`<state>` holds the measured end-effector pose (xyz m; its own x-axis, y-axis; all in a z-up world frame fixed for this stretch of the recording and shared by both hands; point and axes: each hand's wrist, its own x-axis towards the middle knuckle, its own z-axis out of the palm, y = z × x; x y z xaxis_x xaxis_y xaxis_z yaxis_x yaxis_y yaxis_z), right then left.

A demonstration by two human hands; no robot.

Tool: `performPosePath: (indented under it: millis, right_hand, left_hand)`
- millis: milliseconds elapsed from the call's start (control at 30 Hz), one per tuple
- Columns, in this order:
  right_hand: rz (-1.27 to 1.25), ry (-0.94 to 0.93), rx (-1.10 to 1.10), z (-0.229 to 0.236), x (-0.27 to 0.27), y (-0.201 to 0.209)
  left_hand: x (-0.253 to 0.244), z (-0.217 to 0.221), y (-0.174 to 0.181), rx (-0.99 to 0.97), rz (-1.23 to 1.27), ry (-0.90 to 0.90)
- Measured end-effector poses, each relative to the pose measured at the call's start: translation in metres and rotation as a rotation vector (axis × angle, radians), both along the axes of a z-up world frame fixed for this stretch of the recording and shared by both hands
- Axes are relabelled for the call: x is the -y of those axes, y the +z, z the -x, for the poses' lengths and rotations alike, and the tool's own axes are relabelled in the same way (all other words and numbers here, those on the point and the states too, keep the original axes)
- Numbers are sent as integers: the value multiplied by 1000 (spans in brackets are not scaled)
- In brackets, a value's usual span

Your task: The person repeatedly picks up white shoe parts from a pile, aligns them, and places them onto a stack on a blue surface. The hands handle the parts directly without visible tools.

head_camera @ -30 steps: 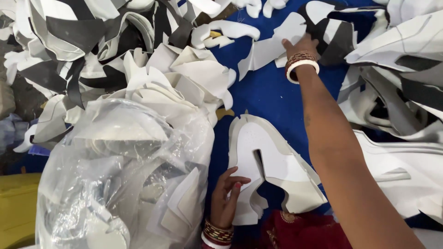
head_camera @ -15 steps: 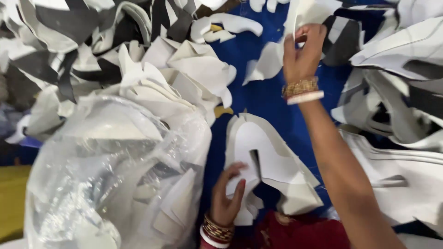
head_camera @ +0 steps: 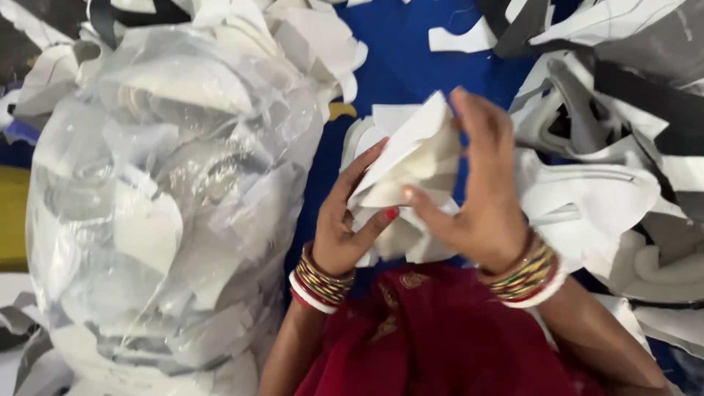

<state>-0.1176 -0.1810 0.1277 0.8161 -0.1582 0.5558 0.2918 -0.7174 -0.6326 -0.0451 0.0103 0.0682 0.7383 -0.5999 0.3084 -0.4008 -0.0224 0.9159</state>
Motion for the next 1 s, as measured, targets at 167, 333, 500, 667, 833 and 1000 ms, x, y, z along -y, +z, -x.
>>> performPosePath:
  millis: [167, 333, 500, 667, 833, 1000]
  right_hand:
    - [-253, 2, -396, 23, 18, -26]
    - [-568, 226, -420, 39, 38, -76]
    - [-589, 295, -393, 21, 47, -95]
    - [-609, 171, -562, -14, 50, -157]
    - [-475, 74, -439, -19, 27, -235]
    - [-325, -45, -364, -27, 14, -255]
  left_hand:
    - [-19, 7, -31, -471, 212, -163]
    - [-25, 0, -53, -430, 230, -326]
    - [-30, -17, -81, -688, 61, -56]
    - [-24, -56, -111, -821, 205, 26]
    - [-18, -73, -189, -381, 106, 46]
    - [-13, -83, -233, -401, 18, 114]
